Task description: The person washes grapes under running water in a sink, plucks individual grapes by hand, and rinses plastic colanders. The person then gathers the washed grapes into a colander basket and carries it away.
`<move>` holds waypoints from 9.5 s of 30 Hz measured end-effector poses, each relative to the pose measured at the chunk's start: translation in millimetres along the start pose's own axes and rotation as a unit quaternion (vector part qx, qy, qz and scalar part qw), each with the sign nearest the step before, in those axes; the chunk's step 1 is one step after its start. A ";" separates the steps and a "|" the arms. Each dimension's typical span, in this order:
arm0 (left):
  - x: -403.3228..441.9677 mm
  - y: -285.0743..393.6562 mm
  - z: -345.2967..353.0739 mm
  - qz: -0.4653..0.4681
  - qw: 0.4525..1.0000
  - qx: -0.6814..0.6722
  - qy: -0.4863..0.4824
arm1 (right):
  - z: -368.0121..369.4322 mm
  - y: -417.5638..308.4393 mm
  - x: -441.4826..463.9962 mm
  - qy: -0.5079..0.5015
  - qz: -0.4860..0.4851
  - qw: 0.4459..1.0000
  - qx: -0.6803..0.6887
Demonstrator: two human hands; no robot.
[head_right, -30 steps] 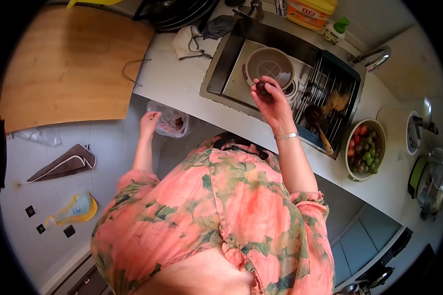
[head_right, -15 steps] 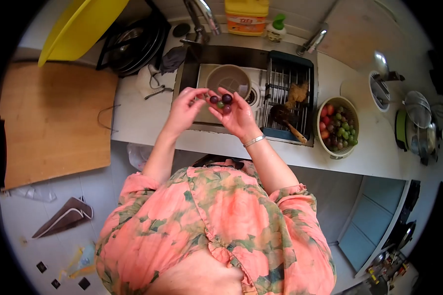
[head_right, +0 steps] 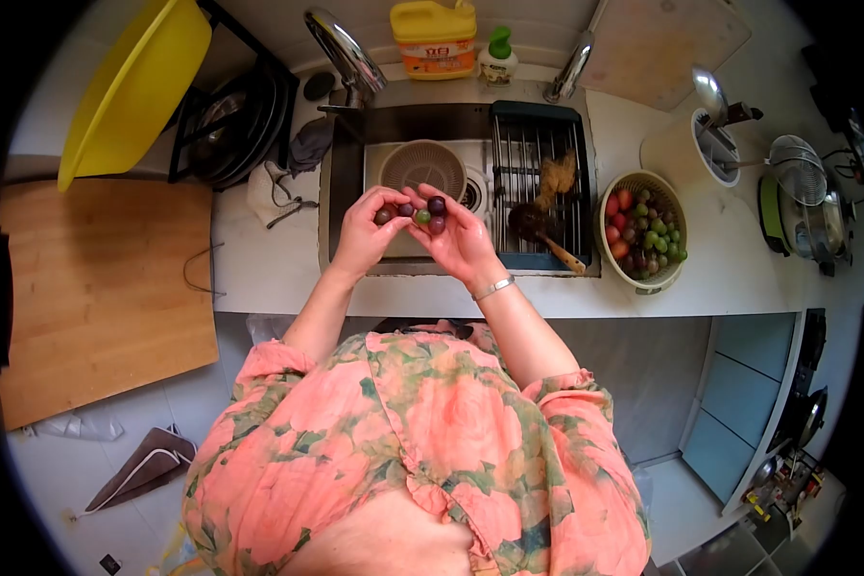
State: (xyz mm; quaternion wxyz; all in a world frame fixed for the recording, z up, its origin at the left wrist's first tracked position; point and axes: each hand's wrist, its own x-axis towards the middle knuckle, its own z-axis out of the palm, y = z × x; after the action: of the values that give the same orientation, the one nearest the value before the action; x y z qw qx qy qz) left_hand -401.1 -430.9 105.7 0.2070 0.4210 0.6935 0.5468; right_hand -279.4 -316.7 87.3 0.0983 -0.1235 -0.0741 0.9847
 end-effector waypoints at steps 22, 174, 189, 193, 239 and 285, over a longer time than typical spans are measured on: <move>8.1 0.6 2.8 0.073 0.991 0.083 -0.076 | 0.4 9.1 -0.9 -0.021 -0.047 0.999 0.011; 26.5 -33.3 197.5 -0.272 0.916 -0.270 -0.117 | -46.4 -95.0 -117.5 0.234 -0.264 0.850 -0.391; 36.1 -336.7 12.4 -0.554 0.831 -0.010 0.046 | -32.9 -50.8 -73.8 0.266 -0.159 0.858 -0.409; 40.7 -300.9 9.7 -0.513 0.857 -0.006 0.045 | -29.9 -46.1 -81.8 0.285 -0.173 0.857 -0.394; -4.1 -81.7 -24.2 -0.058 0.986 0.153 0.027 | -107.4 -28.2 -12.5 0.215 -0.172 0.533 -0.800; -13.9 -282.3 2.3 -0.155 0.795 0.460 -0.364 | -69.5 -101.7 -122.5 0.500 -0.140 0.698 -0.493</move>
State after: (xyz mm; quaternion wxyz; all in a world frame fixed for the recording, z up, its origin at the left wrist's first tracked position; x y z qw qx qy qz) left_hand -492.6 -454.3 -160.7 0.3081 0.5212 0.7928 -0.0692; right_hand -127.3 -235.6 66.0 0.1824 -0.6168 -0.5048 0.5757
